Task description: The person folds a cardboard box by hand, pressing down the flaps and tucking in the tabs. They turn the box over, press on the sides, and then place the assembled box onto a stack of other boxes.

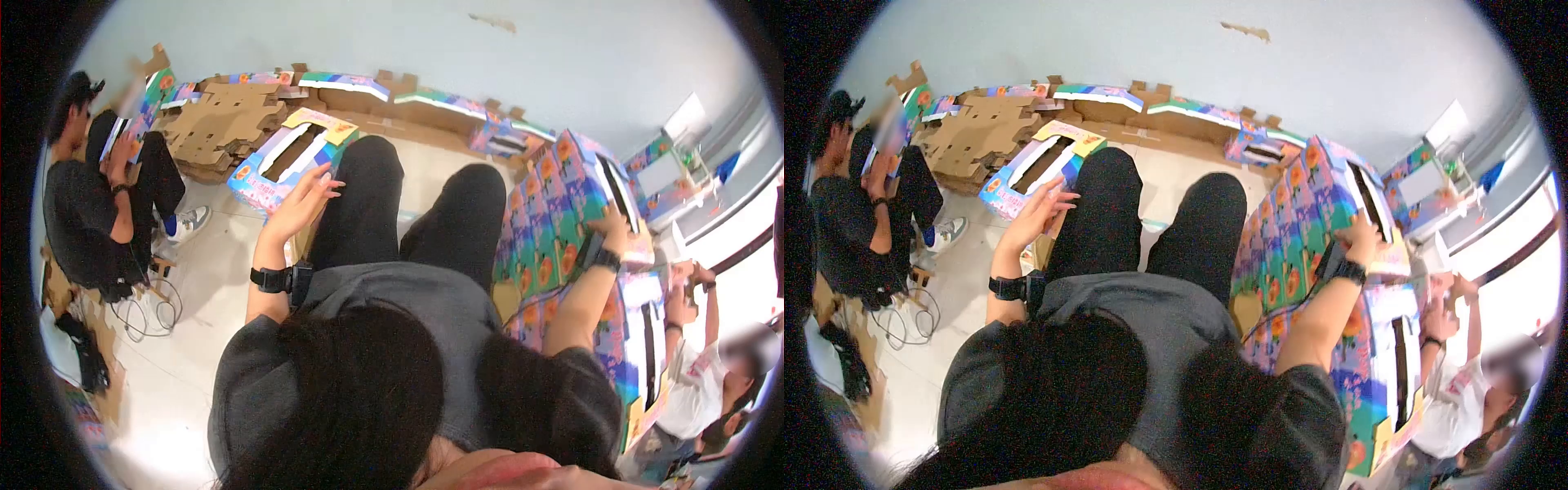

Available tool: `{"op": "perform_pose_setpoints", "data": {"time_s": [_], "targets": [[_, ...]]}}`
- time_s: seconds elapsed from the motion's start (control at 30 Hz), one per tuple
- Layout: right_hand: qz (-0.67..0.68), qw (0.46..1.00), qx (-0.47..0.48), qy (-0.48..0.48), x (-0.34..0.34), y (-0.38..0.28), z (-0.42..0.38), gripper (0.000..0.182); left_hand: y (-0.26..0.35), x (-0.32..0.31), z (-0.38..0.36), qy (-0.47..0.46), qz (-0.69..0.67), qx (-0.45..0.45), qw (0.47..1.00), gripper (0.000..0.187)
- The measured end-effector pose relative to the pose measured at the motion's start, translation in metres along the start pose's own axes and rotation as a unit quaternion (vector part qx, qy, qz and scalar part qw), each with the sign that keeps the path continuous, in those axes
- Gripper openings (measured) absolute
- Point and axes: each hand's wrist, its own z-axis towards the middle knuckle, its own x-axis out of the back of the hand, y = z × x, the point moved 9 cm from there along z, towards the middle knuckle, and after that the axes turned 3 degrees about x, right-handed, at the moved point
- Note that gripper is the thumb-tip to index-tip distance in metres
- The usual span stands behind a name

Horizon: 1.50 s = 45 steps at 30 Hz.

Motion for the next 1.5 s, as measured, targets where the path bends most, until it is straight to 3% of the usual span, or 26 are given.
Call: {"op": "perform_pose_setpoints", "data": {"time_s": [0.03, 0.1, 0.13, 0.17, 0.23, 0.3, 0.37, 0.43, 0.5, 0.57, 0.63, 0.67, 0.77, 0.87, 0.97, 1.0, 1.1, 1.13, 1.23, 1.27, 1.37, 1.5], "targets": [[-0.041, 0.996, -0.02, 0.073, -0.006, 0.004, 0.008, 0.117, -0.003, 0.0, 0.001, 0.008, -0.018, 0.005, 1.0, 0.057], [-0.117, 0.987, -0.018, 0.109, 0.024, -0.042, -0.019, 0.113, -0.014, 0.008, 0.005, 0.032, -0.041, 0.02, 0.998, 0.053], [-0.031, 0.982, 0.103, 0.157, 0.035, -0.091, -0.028, 0.104, -0.029, 0.018, 0.015, 0.037, -0.083, -0.016, 0.996, 0.051], [0.055, 0.957, 0.215, 0.188, 0.038, -0.128, -0.048, 0.096, -0.016, 0.029, 0.01, 0.073, -0.024, -0.018, 0.997, 0.05], [0.198, 0.897, 0.395, 0.032, 0.023, -0.226, -0.068, 0.074, -0.019, 0.054, 0.01, 0.137, -0.033, -0.006, 0.99, 0.052], [0.177, 0.847, 0.495, 0.081, 0.03, -0.295, -0.117, 0.054, -0.048, 0.081, 0.02, 0.21, -0.064, 0.064, 0.973, 0.05], [0.169, 0.81, 0.521, 0.207, 0.049, -0.337, -0.176, 0.05, -0.066, 0.097, 0.018, 0.24, -0.021, 0.101, 0.965, 0.047], [0.233, 0.738, 0.6, 0.202, 0.041, -0.372, -0.209, 0.046, -0.085, 0.11, 0.022, 0.255, 0.009, 0.12, 0.959, 0.046], [0.276, 0.686, 0.67, 0.066, 0.025, -0.397, -0.238, 0.046, -0.119, 0.121, 0.022, 0.247, 0.029, 0.131, 0.96, 0.047], [0.29, 0.708, 0.643, -0.039, 0.013, -0.398, -0.256, 0.049, -0.159, 0.128, 0.031, 0.237, 0.057, 0.125, 0.962, 0.055], [0.257, 0.722, 0.64, -0.054, 0.007, -0.399, -0.261, 0.055, -0.172, 0.127, 0.04, 0.228, 0.118, 0.121, 0.959, 0.06], [0.269, 0.711, 0.648, -0.049, 0.006, -0.397, -0.261, 0.058, -0.162, 0.122, 0.048, 0.212, 0.225, 0.094, 0.946, 0.07], [0.272, 0.693, 0.665, -0.06, 0.002, -0.393, -0.267, 0.066, -0.152, 0.119, 0.072, 0.163, 0.36, 0.088, 0.914, 0.089], [0.214, 0.686, 0.685, -0.117, -0.025, -0.389, -0.275, 0.078, -0.173, 0.131, 0.095, 0.115, 0.424, 0.084, 0.895, 0.102], [0.171, 0.689, 0.68, -0.185, -0.044, -0.386, -0.275, 0.09, -0.188, 0.13, 0.105, 0.018, 0.567, 0.209, 0.796, 0.123], [0.173, 0.687, 0.681, -0.186, -0.047, -0.386, -0.275, 0.091, -0.201, 0.132, 0.111, -0.006, 0.541, 0.231, 0.809, 0.139], [0.176, 0.685, 0.679, -0.198, -0.051, -0.385, -0.275, 0.094, -0.221, 0.13, 0.11, -0.017, 0.563, 0.287, 0.775, 0.144], [0.176, 0.686, 0.675, -0.206, -0.05, -0.386, -0.274, 0.094, -0.221, 0.128, 0.11, 0.008, 0.587, 0.267, 0.764, 0.148], [0.179, 0.684, 0.676, -0.206, -0.052, -0.385, -0.274, 0.095, -0.219, 0.122, 0.112, 0.05, 0.566, 0.27, 0.777, 0.146], [0.182, 0.682, 0.679, -0.202, -0.053, -0.385, -0.274, 0.096, -0.21, 0.12, 0.113, 0.097, 0.587, 0.239, 0.768, 0.136], [0.176, 0.682, 0.684, -0.191, -0.053, -0.384, -0.274, 0.096, -0.203, 0.128, 0.111, 0.152, 0.529, 0.171, 0.817, 0.124], [0.193, 0.673, 0.689, -0.185, -0.05, -0.38, -0.271, 0.095, -0.171, 0.119, 0.108, 0.213, 0.496, 0.086, 0.837, 0.109]]}}
